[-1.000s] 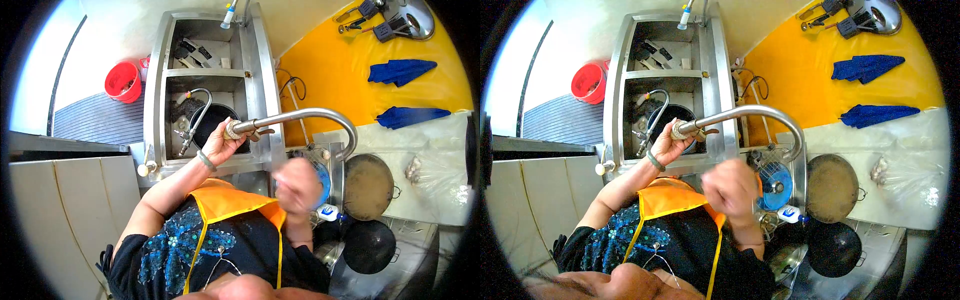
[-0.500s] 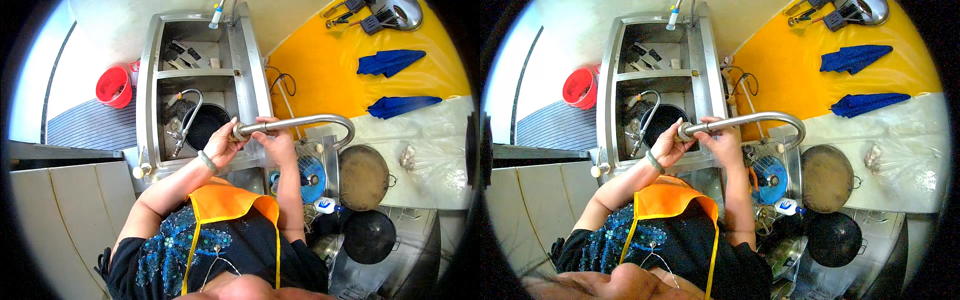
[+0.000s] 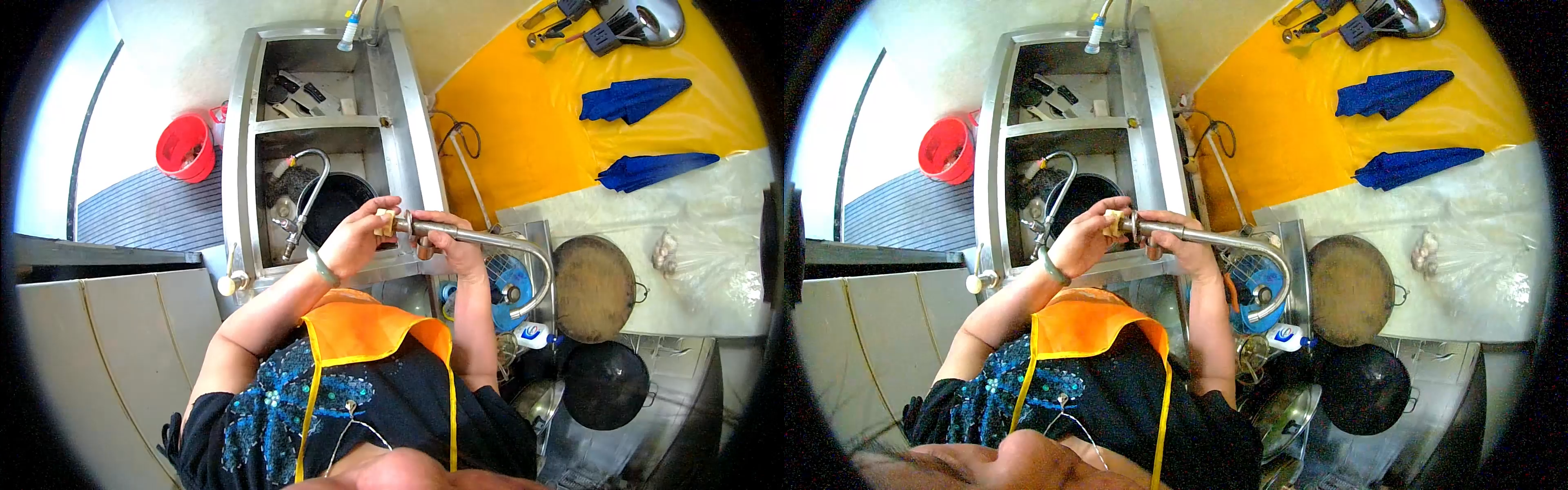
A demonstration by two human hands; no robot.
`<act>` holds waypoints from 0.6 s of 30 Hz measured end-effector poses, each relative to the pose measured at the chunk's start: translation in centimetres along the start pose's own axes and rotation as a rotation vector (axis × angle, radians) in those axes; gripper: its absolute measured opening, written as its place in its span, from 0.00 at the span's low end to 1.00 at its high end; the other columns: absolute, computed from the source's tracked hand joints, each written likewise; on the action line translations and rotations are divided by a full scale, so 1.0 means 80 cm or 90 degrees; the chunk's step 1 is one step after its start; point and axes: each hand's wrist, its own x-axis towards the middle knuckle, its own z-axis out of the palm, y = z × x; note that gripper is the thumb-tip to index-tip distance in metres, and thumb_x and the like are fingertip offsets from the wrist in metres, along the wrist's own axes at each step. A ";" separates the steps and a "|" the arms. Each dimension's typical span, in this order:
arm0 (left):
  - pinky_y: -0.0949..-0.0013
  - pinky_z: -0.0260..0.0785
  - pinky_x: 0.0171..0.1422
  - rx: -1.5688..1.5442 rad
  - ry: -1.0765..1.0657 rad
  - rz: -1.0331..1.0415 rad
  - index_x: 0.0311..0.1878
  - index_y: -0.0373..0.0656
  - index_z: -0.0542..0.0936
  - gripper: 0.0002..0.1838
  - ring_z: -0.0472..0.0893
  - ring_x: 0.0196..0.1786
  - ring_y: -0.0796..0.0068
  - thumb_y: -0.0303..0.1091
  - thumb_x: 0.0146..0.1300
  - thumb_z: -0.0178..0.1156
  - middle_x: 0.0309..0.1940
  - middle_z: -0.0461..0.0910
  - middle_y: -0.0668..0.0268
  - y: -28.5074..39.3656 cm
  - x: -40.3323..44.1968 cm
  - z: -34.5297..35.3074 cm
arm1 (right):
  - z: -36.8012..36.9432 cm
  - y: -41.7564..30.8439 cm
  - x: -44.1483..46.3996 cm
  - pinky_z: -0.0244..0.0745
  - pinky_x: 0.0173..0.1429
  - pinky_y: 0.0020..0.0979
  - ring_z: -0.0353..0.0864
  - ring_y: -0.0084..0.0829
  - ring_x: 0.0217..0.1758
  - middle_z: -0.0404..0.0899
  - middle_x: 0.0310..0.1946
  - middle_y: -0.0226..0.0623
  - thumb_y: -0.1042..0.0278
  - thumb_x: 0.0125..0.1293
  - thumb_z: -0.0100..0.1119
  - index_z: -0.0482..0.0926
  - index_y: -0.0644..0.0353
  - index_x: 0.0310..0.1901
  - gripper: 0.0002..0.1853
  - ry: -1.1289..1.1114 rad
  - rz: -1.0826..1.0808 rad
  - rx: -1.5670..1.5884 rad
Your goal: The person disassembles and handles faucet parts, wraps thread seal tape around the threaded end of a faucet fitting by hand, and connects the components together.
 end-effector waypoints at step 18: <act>0.75 0.72 0.40 0.469 -0.006 0.142 0.52 0.37 0.73 0.26 0.78 0.38 0.78 0.54 0.73 0.42 0.40 0.77 0.65 0.021 -0.003 -0.015 | 0.009 0.023 -0.002 0.80 0.32 0.28 0.83 0.36 0.36 0.81 0.46 0.47 0.58 0.59 0.65 0.77 0.65 0.52 0.23 0.042 -0.040 0.113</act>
